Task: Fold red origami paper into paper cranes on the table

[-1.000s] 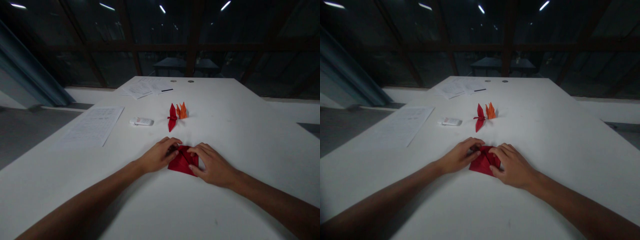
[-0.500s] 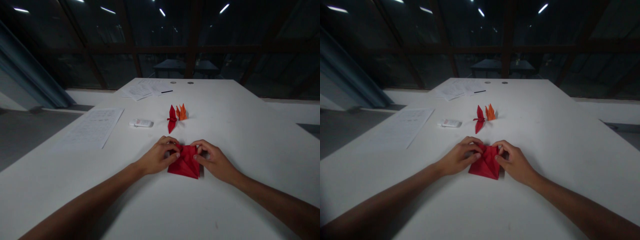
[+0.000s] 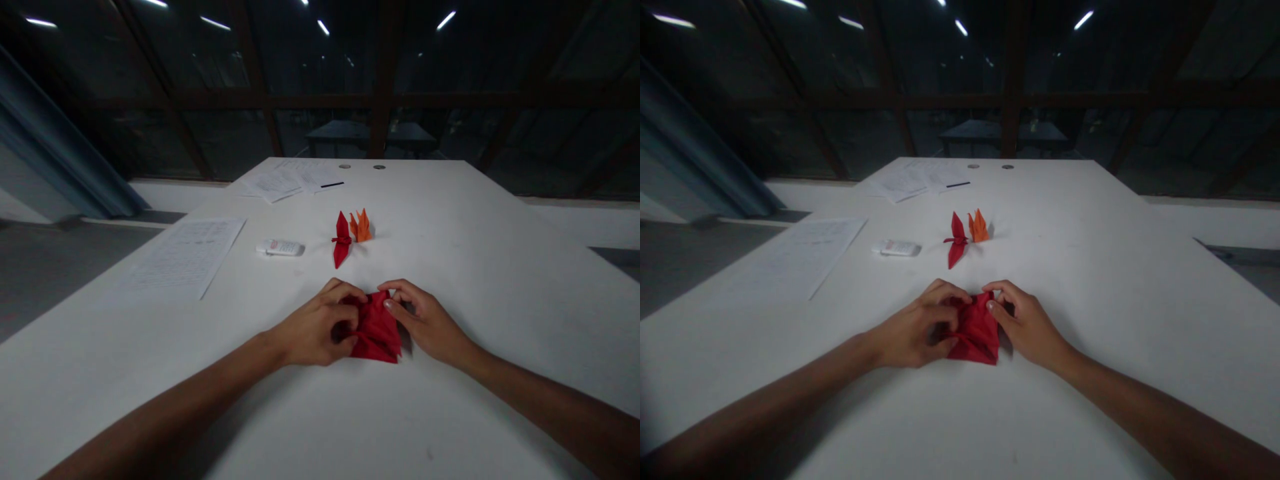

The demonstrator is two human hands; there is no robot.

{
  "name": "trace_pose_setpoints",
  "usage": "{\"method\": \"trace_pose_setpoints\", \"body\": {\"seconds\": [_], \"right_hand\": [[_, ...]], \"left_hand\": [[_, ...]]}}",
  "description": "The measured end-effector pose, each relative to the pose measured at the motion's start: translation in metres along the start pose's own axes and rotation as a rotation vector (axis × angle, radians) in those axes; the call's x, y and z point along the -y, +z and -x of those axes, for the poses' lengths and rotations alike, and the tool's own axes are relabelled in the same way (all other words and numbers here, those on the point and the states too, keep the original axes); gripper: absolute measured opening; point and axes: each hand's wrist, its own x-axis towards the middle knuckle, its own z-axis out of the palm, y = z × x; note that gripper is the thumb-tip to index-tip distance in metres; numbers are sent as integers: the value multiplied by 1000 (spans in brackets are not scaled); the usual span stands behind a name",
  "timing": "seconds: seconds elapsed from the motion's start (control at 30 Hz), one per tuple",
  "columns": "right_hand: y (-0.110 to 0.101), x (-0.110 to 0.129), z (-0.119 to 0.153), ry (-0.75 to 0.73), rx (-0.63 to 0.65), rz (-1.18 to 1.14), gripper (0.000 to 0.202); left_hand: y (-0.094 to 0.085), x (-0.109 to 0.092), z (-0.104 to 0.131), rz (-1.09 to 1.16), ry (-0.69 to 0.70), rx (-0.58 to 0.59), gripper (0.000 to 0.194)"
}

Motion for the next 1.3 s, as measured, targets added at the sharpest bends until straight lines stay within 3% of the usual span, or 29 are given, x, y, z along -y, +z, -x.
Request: {"method": "trace_pose_setpoints", "body": {"seconds": [0.2, 0.33, 0.4, 0.53, 0.7, 0.87, 1.1, 1.3], "right_hand": [[1, -2, -2, 7, -21, -12, 15], [2, -2, -2, 12, -38, -24, 16], [3, -2, -2, 17, -38, -17, 16], [3, -1, -2, 12, -52, -2, 18], [3, -3, -2, 14, -47, -16, 21], [2, -4, -2, 37, -45, -39, 22], [1, 1, -1, -12, -31, -52, 30], [-1, 5, 1, -1, -33, -39, 37]], "left_hand": [[-6, -2, 0, 53, -64, 89, 19], [1, -8, -3, -7, -197, 54, 29], [4, -11, -4, -59, -232, 28, 25], [3, -16, -6, -108, -233, 26, 17], [-2, -18, -7, -122, -213, 74, 21], [-6, -20, -7, -128, -196, 106, 5], [-17, -9, -5, 107, -297, 59, 8], [-16, 1, -6, 536, -409, 33, 23]]}}
